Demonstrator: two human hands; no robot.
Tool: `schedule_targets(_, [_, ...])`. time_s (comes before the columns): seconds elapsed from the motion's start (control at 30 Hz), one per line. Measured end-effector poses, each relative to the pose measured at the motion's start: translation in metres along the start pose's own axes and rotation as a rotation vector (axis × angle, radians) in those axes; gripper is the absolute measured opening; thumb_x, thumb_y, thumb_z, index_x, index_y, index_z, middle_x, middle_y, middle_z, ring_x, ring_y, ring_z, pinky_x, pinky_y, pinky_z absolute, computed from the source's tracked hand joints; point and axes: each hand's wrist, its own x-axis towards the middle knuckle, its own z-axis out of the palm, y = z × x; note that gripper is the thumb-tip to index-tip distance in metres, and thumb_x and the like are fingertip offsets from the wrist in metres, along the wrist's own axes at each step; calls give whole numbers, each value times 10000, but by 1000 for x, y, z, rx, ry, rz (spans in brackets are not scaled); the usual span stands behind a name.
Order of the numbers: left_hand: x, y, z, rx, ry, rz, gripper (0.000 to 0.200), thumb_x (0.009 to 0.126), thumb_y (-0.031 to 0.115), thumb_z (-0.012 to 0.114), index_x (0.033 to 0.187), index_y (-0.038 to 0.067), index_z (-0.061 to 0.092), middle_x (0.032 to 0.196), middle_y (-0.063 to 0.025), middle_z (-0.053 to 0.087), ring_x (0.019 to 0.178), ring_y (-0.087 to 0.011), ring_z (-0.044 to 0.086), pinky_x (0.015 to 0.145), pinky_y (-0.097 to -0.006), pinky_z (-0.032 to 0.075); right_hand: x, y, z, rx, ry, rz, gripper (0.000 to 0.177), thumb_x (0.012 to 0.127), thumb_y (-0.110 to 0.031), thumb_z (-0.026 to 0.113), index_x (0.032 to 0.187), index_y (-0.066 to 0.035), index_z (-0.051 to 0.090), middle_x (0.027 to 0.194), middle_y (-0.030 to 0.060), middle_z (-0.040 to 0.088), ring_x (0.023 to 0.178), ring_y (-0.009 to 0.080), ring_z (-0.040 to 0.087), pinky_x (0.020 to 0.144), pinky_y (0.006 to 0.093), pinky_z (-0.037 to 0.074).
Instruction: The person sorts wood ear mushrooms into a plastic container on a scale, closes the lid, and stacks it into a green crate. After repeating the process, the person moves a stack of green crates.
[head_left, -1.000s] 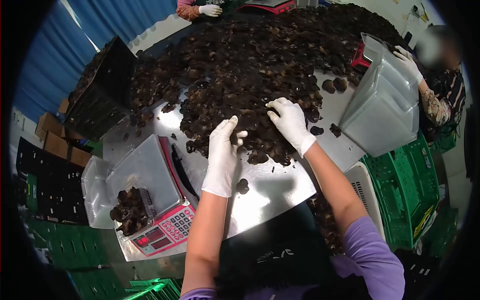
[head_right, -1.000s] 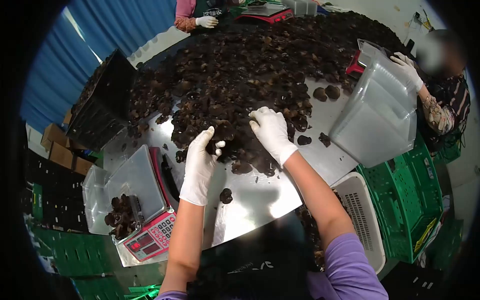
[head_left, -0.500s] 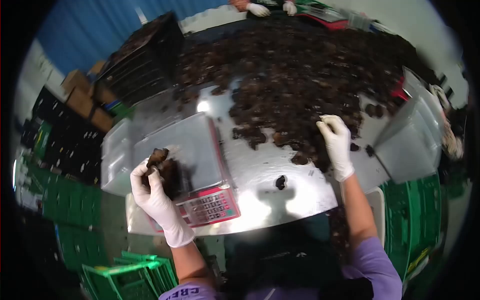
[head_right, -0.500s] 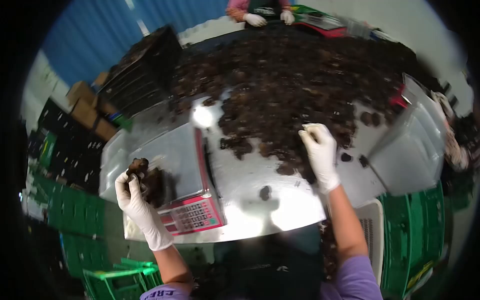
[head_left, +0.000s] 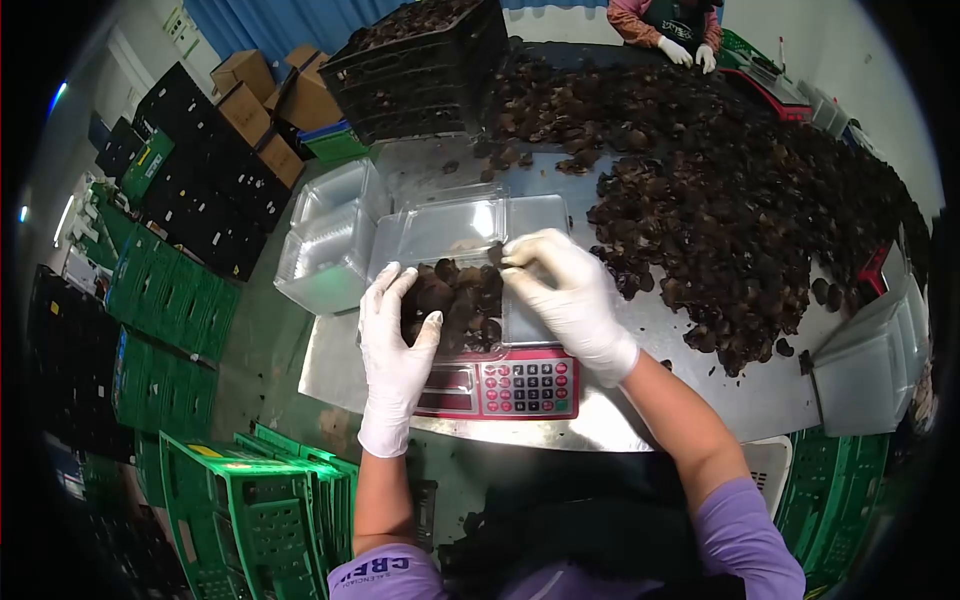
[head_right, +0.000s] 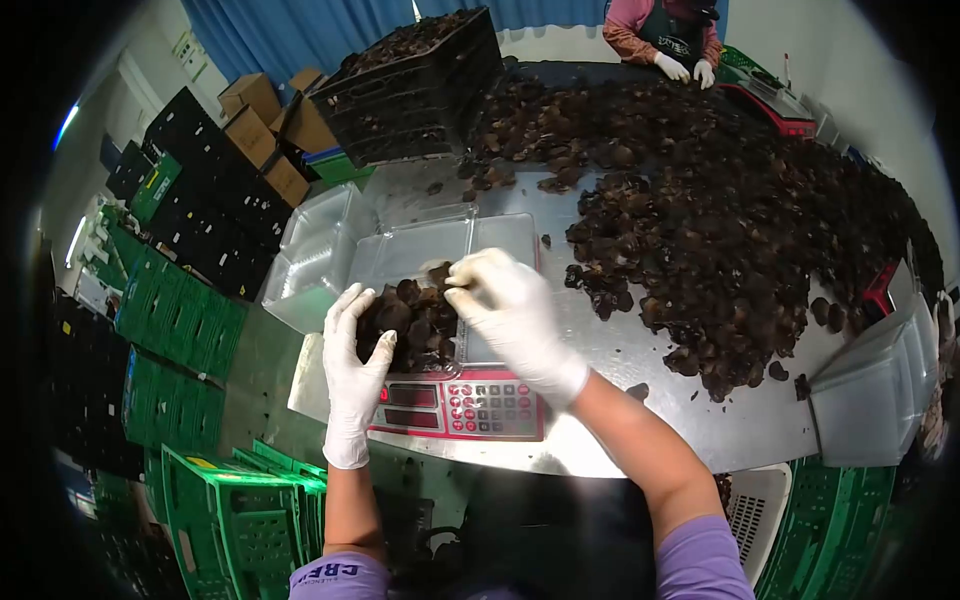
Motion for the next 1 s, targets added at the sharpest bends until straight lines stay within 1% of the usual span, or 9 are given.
schedule_targets(0.07, [-1, -5, -4, -71, 44, -1, 523, 753, 79, 718, 1251, 31, 563, 1320, -171, 517, 1250, -333, 477, 1074, -418, 365, 10, 6, 21, -474, -137, -274, 156, 803, -113, 702, 942, -78, 639, 1067, 53, 633, 973, 204, 618, 852, 343, 448])
schedule_targets(0.13, [-4, -14, -10, -82, 51, 5, 539, 755, 77, 718, 1265, 23, 551, 1316, -171, 520, 1254, -325, 479, 1071, -410, 372, 5, 11, 35, -562, -184, -356, 205, 786, -174, 709, 972, -114, 651, 1080, 43, 643, 1031, 227, 602, 907, 368, 408])
schedule_targets(0.4, [-18, -54, -38, -228, 179, -131, 373, 831, 37, 653, 1198, -7, 602, 1241, -129, 590, 1182, -248, 544, 1050, -360, 393, -17, -2, -15, -602, -62, -263, 243, 765, -99, 703, 1003, -82, 662, 1087, 67, 663, 1021, 246, 602, 896, 354, 417])
schedule_targets(0.47, [-8, -61, -44, -382, 204, -319, 314, 890, 30, 600, 1200, -20, 598, 1220, -109, 604, 1157, -204, 557, 1020, -333, 417, -24, -3, -24, -589, -46, -216, 236, 774, -68, 689, 1008, -66, 663, 1089, 78, 659, 1015, 255, 601, 900, 356, 428])
schedule_targets(0.53, [12, -72, -48, -511, 160, -392, 293, 942, 47, 559, 1219, -43, 594, 1206, -111, 622, 1150, -176, 557, 1014, -308, 415, -34, 0, -26, -420, -43, -100, 248, 822, -30, 636, 1070, -37, 650, 1040, 75, 660, 941, 212, 628, 787, 331, 481])
schedule_targets(0.6, [36, -78, -42, -628, 83, -459, 377, 938, 128, 594, 1272, -45, 569, 1263, -122, 605, 1164, -188, 553, 1039, -304, 389, -49, -14, -20, 205, -30, 490, 325, 886, -22, 590, 1210, 9, 590, 1034, 85, 663, 888, 150, 636, 752, 272, 502])
schedule_targets(0.67, [62, -102, -29, -726, -127, -527, 541, 931, 199, 612, 1394, -27, 446, 1282, -130, 588, 1131, -181, 589, 949, -287, 451, -56, -15, -26, 505, -226, 729, 518, 939, -67, 550, 1400, 86, 369, 1005, 144, 660, 766, 119, 640, 704, 216, 518])
schedule_targets(0.8, [98, -126, 6, -936, -369, -727, 440, 934, 218, 615, 1274, -35, 495, 1145, -121, 627, 986, -201, 639, 822, -318, 511, -71, -20, -1, 501, -311, 895, 622, 954, -105, 538, 1456, 105, 237, 1070, 185, 659, 817, 172, 672, 722, 249, 543])
schedule_targets(1.0, [123, -149, 30, -1170, -469, -884, 423, 950, 339, 601, 1185, 4, 492, 1088, -145, 634, 890, -226, 646, 766, -350, 531, -63, -18, 6, 829, -226, 774, 521, 980, -97, 478, 1429, 93, 295, 1182, 202, 611, 1006, 231, 651, 880, 335, 531])
